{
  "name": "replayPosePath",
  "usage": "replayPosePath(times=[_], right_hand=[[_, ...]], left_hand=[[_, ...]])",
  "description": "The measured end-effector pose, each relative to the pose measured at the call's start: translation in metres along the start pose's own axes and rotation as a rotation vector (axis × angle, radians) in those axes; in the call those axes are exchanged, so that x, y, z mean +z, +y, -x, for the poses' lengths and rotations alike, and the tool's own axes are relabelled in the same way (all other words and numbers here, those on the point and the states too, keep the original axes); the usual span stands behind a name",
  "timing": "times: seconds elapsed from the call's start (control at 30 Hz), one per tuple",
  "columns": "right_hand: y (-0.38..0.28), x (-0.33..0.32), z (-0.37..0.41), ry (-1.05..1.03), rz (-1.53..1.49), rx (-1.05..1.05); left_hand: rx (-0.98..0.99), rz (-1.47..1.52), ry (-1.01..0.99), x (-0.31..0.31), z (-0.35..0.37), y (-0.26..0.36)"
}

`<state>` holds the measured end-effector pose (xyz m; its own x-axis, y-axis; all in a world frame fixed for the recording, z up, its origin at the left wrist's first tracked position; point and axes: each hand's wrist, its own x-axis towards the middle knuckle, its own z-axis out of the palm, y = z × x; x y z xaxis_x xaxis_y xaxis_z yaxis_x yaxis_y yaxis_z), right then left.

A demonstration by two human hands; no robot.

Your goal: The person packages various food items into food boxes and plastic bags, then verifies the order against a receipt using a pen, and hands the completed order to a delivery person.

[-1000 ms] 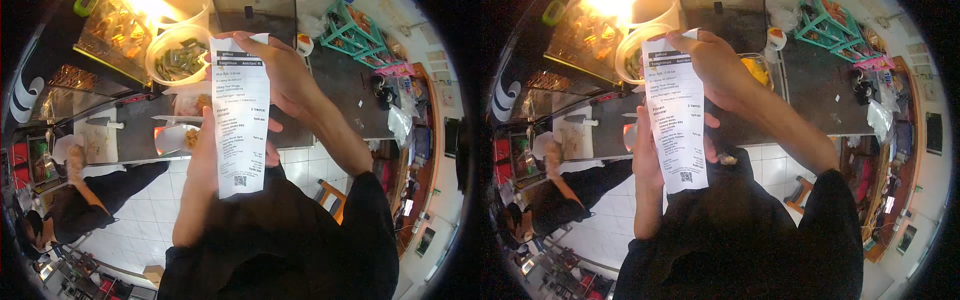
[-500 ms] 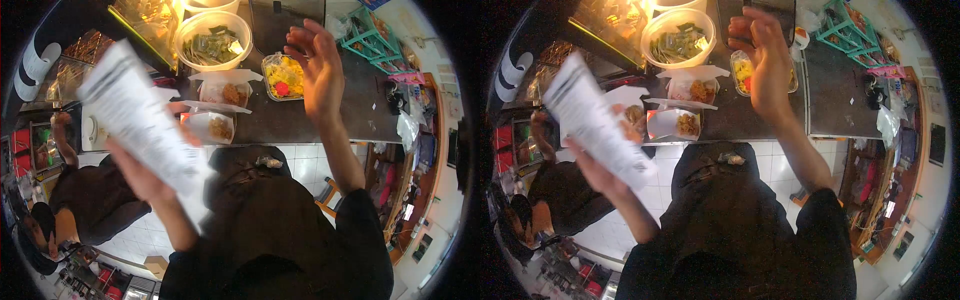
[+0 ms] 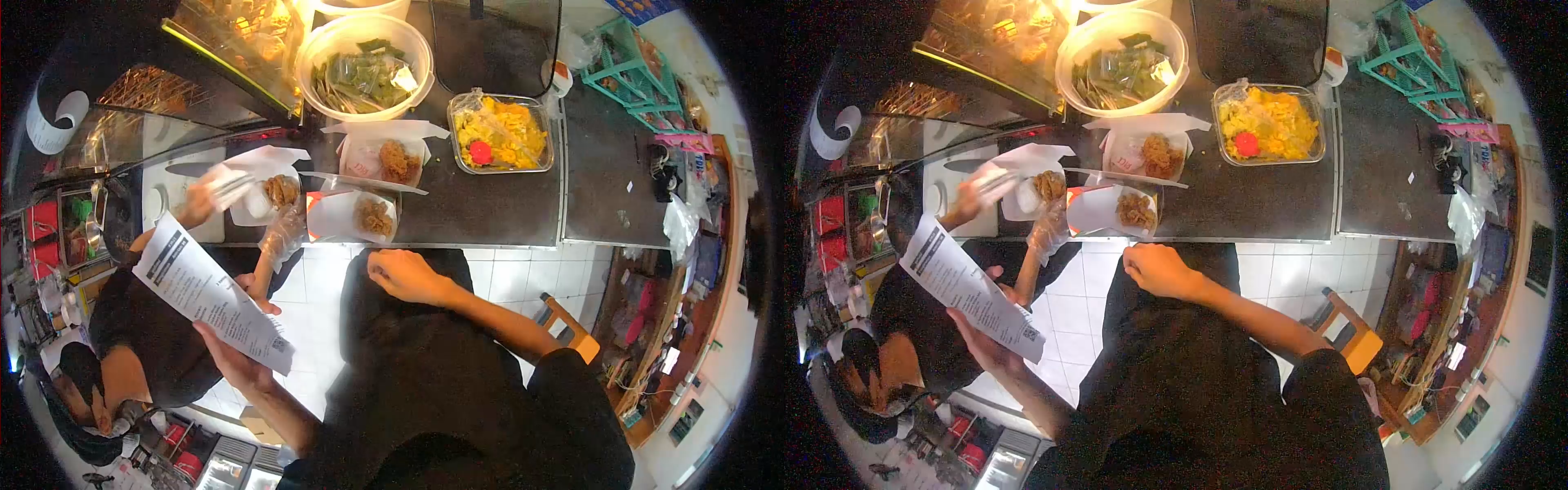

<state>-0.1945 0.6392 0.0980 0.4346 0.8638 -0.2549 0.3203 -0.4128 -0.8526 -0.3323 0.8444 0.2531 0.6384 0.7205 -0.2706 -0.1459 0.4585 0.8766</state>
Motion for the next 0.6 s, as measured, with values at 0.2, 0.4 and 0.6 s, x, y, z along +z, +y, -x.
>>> replayPosePath(times=[0.2,0.4,0.6], right_hand=[[0.051,0.000,-0.023,0.377,0.120,0.487],[0.098,0.018,-0.053,0.439,0.146,0.460],[0.086,-0.011,0.009,0.560,-0.023,0.397]], left_hand=[[0.034,-0.650,0.193,-0.010,-0.036,-0.070],[0.500,-1.410,0.093,-0.044,-0.097,-0.188],[0.109,-0.882,-0.045,-0.020,-0.051,-0.146]])
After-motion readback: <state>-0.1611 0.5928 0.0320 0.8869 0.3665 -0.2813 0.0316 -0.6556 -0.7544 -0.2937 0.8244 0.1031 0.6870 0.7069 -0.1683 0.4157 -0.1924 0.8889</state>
